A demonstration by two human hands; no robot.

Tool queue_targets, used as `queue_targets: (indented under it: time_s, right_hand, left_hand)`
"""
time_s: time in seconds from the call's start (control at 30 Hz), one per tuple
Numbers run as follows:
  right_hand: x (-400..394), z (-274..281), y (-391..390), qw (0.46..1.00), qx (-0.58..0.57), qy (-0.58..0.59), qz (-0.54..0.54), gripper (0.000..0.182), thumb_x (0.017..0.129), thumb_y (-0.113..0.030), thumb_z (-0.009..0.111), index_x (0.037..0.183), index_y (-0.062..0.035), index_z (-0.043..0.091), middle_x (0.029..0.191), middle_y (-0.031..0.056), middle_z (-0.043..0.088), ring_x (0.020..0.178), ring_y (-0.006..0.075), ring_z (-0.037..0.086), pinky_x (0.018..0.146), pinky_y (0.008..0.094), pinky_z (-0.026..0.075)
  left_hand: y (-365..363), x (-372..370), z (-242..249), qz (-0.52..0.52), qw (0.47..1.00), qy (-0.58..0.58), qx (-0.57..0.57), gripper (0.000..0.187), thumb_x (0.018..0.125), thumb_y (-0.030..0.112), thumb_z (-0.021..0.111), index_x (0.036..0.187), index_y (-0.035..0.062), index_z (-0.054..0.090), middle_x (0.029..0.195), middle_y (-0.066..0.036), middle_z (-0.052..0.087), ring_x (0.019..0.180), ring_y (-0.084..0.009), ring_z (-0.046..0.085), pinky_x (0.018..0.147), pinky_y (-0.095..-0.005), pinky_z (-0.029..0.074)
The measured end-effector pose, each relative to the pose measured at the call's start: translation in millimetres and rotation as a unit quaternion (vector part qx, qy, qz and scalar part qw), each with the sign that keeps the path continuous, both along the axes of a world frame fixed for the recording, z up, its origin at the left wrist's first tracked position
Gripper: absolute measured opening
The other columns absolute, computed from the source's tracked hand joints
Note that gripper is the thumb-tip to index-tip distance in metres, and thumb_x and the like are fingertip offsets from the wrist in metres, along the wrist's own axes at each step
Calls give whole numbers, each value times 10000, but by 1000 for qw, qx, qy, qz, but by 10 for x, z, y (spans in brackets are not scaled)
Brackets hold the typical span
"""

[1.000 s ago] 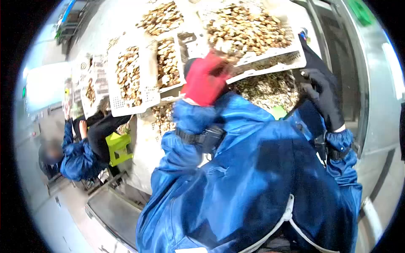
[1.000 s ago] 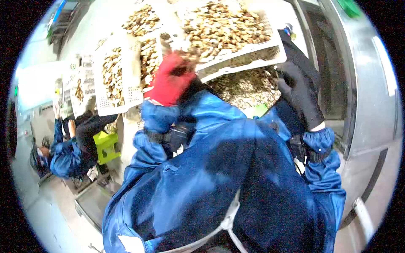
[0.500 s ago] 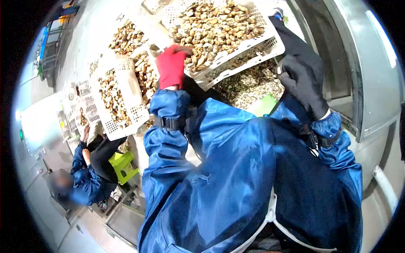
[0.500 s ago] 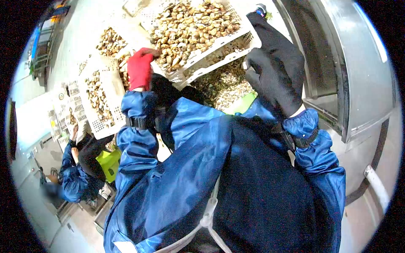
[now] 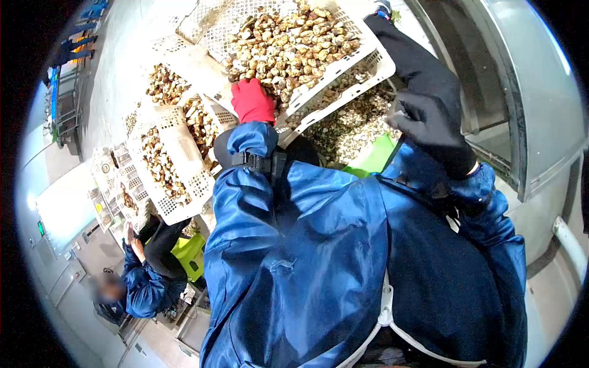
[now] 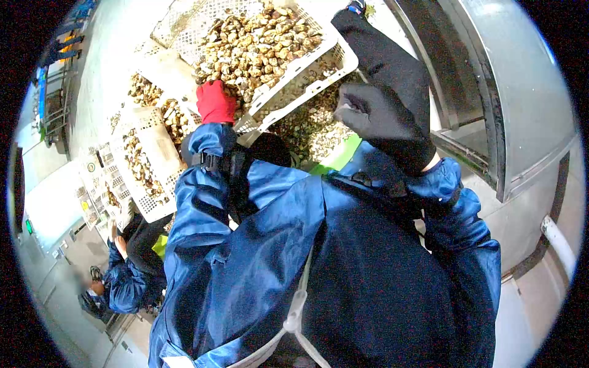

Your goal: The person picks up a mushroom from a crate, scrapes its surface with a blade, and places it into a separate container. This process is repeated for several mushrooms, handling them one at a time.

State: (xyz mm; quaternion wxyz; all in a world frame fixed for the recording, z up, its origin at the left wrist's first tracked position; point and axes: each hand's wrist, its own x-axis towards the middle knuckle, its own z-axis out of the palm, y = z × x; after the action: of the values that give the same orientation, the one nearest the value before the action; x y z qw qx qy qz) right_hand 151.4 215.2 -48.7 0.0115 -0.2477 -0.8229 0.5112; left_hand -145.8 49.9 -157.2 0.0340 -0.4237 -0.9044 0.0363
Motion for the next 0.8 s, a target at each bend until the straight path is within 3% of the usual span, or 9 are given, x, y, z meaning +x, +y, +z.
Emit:
queue_targets:
  time_s: [0.03, 0.13, 0.17, 0.23, 0.37, 0.43, 0.53, 0.63, 0.8]
  right_hand:
    - [-1, 31, 14, 998, -43, -50, 21, 156, 763, -145, 555, 820, -5, 513, 666, 96, 512, 660, 213, 537, 661, 294, 427]
    - [-43, 138, -81, 994, 81, -50, -49, 144, 786, -141, 557, 814, -3, 530, 617, 45, 506, 614, 148, 509, 623, 281, 422]
    - [-60, 158, -119, 997, 47, 1, -68, 144, 787, -142, 562, 818, -4, 537, 631, 38, 517, 617, 136, 505, 615, 275, 419]
    - [-115, 183, -188, 989, -23, 107, -101, 145, 789, -144, 573, 826, -6, 550, 660, 24, 539, 624, 111, 497, 598, 263, 413]
    - [-306, 474, -386, 975, 10, 211, -65, 168, 801, -158, 592, 870, -5, 576, 764, 42, 595, 670, 100, 518, 649, 242, 424]
    - [-397, 564, -523, 958, -19, 282, -57, 168, 801, -150, 584, 901, -15, 591, 819, 54, 599, 673, 97, 519, 650, 242, 430]
    - [-397, 607, -635, 969, -6, 242, -46, 151, 786, -137, 574, 873, -13, 579, 801, 59, 580, 664, 112, 520, 618, 255, 431]
    - [-364, 544, -689, 970, -3, 241, -39, 154, 777, -135, 569, 868, -12, 575, 775, 64, 565, 668, 127, 527, 612, 263, 431]
    - [-282, 744, -736, 965, 32, 257, -25, 154, 779, -145, 569, 836, -3, 561, 832, 97, 570, 729, 153, 537, 657, 265, 429]
  left_hand:
    - [-2, -12, 3, 21, 999, -34, 21, 218, 665, 182, 624, 867, 103, 600, 936, -128, 561, 928, -334, 511, 715, -445, 440]
    - [-102, -97, -13, 22, 979, -150, 139, 232, 656, 162, 642, 884, 144, 609, 790, -172, 614, 752, -344, 586, 635, -411, 468]
    - [-46, 91, 321, 24, 957, -243, 160, 245, 708, 144, 625, 951, 117, 611, 854, -161, 634, 756, -275, 615, 634, -346, 480]
    - [-12, 400, 857, 82, 840, -488, 222, 241, 771, 129, 585, 1000, 55, 603, 879, -111, 645, 707, -177, 616, 601, -260, 476]
    - [-129, 937, 1462, 152, 582, -738, 306, 341, 800, 126, 560, 1109, -15, 525, 900, -59, 627, 639, -104, 571, 555, -199, 440]
    - [-209, 1118, 1530, 128, 500, -786, 341, 349, 824, 125, 533, 1152, 9, 500, 959, -63, 604, 731, -111, 563, 598, -204, 432]
    - [-327, 1244, 1595, 124, 430, -827, 340, 381, 815, 80, 544, 1186, 19, 478, 1010, -39, 574, 848, -98, 540, 718, -212, 434]
    - [-354, 1375, 1673, 107, 416, -825, 366, 412, 803, 59, 551, 1203, 19, 460, 1008, -35, 572, 853, -101, 545, 749, -211, 433]
    - [-375, 1377, 1542, 80, 506, -780, 359, 445, 736, 30, 607, 1149, -26, 453, 967, -59, 573, 835, -111, 554, 724, -218, 448]
